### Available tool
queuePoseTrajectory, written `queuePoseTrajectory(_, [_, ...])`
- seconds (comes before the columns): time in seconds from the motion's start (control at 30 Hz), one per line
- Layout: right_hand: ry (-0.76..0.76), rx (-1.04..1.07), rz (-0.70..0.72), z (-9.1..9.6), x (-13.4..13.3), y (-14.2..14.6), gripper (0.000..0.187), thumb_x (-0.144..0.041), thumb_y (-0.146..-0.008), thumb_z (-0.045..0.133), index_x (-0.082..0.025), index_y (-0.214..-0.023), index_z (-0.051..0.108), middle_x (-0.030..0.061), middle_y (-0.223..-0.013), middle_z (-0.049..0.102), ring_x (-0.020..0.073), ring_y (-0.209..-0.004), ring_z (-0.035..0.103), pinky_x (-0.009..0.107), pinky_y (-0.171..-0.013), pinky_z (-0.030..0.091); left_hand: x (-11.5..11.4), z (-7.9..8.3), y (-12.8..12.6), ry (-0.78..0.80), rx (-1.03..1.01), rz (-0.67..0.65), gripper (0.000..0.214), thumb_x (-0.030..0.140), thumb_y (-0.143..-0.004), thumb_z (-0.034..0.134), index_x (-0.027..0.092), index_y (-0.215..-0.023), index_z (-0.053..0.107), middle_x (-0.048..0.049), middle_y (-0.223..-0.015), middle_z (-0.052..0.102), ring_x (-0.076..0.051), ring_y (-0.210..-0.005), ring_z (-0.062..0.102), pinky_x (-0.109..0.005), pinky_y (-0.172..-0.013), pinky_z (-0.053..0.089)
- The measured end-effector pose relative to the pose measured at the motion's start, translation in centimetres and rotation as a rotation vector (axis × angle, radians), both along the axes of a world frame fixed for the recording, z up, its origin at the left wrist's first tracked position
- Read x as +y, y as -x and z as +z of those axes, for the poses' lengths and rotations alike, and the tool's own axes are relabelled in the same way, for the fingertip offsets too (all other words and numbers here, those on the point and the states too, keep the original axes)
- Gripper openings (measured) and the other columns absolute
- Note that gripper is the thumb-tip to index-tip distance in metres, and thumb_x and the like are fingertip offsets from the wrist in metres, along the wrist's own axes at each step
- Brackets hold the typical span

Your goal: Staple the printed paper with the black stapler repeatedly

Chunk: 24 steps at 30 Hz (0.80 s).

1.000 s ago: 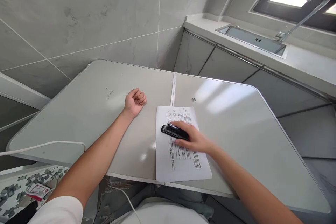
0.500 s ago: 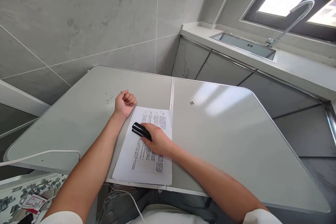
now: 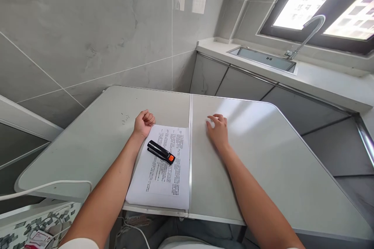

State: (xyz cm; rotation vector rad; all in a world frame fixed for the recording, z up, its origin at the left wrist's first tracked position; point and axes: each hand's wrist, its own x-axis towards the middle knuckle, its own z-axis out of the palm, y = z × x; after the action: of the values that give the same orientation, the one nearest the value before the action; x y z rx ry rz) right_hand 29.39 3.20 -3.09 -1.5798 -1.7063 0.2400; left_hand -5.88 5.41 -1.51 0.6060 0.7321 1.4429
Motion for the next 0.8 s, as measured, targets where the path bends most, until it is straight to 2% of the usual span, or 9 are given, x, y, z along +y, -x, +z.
queuePoseTrajectory(0.07, [0.061,-0.077,-0.022,-1.1,1.3,-2.0,0.031,-0.026,-0.094,0.055,-0.017,-0.115,0.075,0.0179,-0.133,0.059,0.0343,-0.122,0.047,0.05,-0.102,0.046,0.1,-0.2,-0.1,-0.011,0.031,-0.007,0.056,0.025,-0.084,0.064,0.02,-0.056,0.016,0.0073,-0.049,0.017,-0.006,-0.039,0.024,-0.024,-0.042,0.026])
queuePoseTrajectory(0.13, [0.105,-0.128,0.001,-1.8,1.9,-2.6,0.031,-0.022,-0.094,0.05,-0.016,-0.11,0.076,0.0179,-0.127,0.064,0.0333,-0.118,0.049,0.048,-0.102,0.046,0.1,-0.3,-0.2,-0.028,0.063,-0.015,0.056,0.027,-0.085,0.064,0.02,-0.056,0.017,0.0075,-0.049,0.018,-0.006,-0.039,0.023,-0.024,-0.042,0.027])
queuePoseTrajectory(0.27, [0.099,-0.155,0.066,-1.9,1.9,-1.7,0.037,-0.013,-0.094,0.041,-0.017,-0.096,0.077,0.015,-0.109,0.07,0.0286,-0.104,0.056,0.042,-0.095,0.047,-0.1,-0.8,-0.3,-0.049,0.136,-0.012,0.057,0.031,-0.085,0.067,0.02,-0.055,0.02,0.008,-0.05,0.018,-0.006,-0.04,0.023,-0.023,-0.042,0.027])
queuePoseTrajectory(0.4, [0.058,-0.108,0.103,-1.6,1.2,0.2,0.036,-0.012,-0.093,0.041,-0.018,-0.1,0.076,0.0128,-0.105,0.073,0.0271,-0.101,0.06,0.042,-0.092,0.048,-0.2,-1.1,-0.4,-0.086,0.253,0.015,0.058,0.035,-0.085,0.069,0.021,-0.054,0.023,0.008,-0.05,0.019,-0.006,-0.042,0.024,-0.022,-0.043,0.027])
queuePoseTrajectory(0.47, [0.014,-0.063,0.163,-1.4,1.0,1.9,0.035,-0.013,-0.094,0.042,-0.019,-0.104,0.074,0.0115,-0.104,0.074,0.0266,-0.102,0.061,0.043,-0.092,0.049,-0.3,-1.3,-0.5,-0.109,0.314,0.027,0.058,0.039,-0.085,0.069,0.021,-0.054,0.023,0.0079,-0.051,0.019,-0.006,-0.042,0.023,-0.022,-0.043,0.026])
queuePoseTrajectory(0.57, [-0.025,0.007,0.323,-0.7,1.6,6.0,0.03,-0.012,-0.093,0.045,-0.02,-0.104,0.072,0.0104,-0.102,0.073,0.0251,-0.099,0.061,0.043,-0.091,0.048,-0.5,-1.3,-0.6,-0.134,0.362,0.034,0.059,0.042,-0.084,0.07,0.021,-0.053,0.023,0.0078,-0.05,0.02,-0.005,-0.043,0.023,-0.022,-0.043,0.024])
queuePoseTrajectory(0.63, [-0.008,0.032,0.425,0.0,2.9,9.3,0.025,-0.01,-0.092,0.051,-0.02,-0.103,0.071,0.0094,-0.097,0.073,0.0226,-0.093,0.061,0.041,-0.089,0.048,-0.6,-1.3,-0.6,-0.145,0.391,0.034,0.059,0.044,-0.083,0.07,0.021,-0.053,0.024,0.0077,-0.05,0.021,-0.005,-0.043,0.023,-0.023,-0.043,0.022])
queuePoseTrajectory(0.8, [0.039,0.015,0.54,1.0,6.3,16.0,0.012,-0.01,-0.09,0.062,-0.02,-0.096,0.068,0.0023,-0.084,0.069,0.018,-0.084,0.059,0.037,-0.088,0.047,-1.0,-1.4,-0.6,-0.15,0.502,0.032,0.06,0.055,-0.084,0.067,0.021,-0.055,0.028,0.0073,-0.05,0.025,-0.005,-0.042,0.022,-0.024,-0.043,0.017])
